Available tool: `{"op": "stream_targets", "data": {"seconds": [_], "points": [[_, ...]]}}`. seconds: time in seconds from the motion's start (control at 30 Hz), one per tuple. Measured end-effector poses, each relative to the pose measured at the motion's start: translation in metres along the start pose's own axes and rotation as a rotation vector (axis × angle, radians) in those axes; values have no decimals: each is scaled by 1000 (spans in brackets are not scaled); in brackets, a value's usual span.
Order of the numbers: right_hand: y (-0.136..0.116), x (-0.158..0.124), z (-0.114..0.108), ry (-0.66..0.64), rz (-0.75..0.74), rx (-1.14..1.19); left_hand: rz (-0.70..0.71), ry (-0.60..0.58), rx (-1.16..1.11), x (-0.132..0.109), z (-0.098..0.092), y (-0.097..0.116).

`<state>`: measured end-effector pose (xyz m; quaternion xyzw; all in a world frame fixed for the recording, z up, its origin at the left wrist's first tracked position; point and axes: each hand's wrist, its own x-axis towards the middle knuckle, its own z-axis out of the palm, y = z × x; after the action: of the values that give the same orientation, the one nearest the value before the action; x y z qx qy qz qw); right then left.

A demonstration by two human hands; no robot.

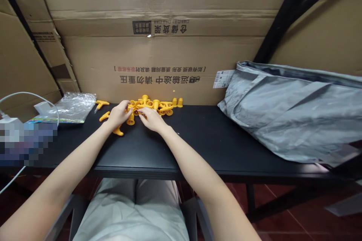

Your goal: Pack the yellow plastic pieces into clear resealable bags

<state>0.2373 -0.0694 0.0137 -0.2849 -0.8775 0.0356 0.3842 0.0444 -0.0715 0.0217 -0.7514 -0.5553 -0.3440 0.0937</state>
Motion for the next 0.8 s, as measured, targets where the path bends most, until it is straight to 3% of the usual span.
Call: {"op": "stream_targets", "data": {"seconds": [0.3,0.47,0.63,0.8], "points": [[7,-4,6,-76,25,-66,-145,-192,140,-2,9,-18],[5,-4,6,-70,17,-59,-227,-263,100,0,14,-22],[4,-4,5,-74,22,-51,-201,-226,12,2,15,-28],[4,-4,5,-78,21,-50,-151,-35,-100,4,9,-23]]}}
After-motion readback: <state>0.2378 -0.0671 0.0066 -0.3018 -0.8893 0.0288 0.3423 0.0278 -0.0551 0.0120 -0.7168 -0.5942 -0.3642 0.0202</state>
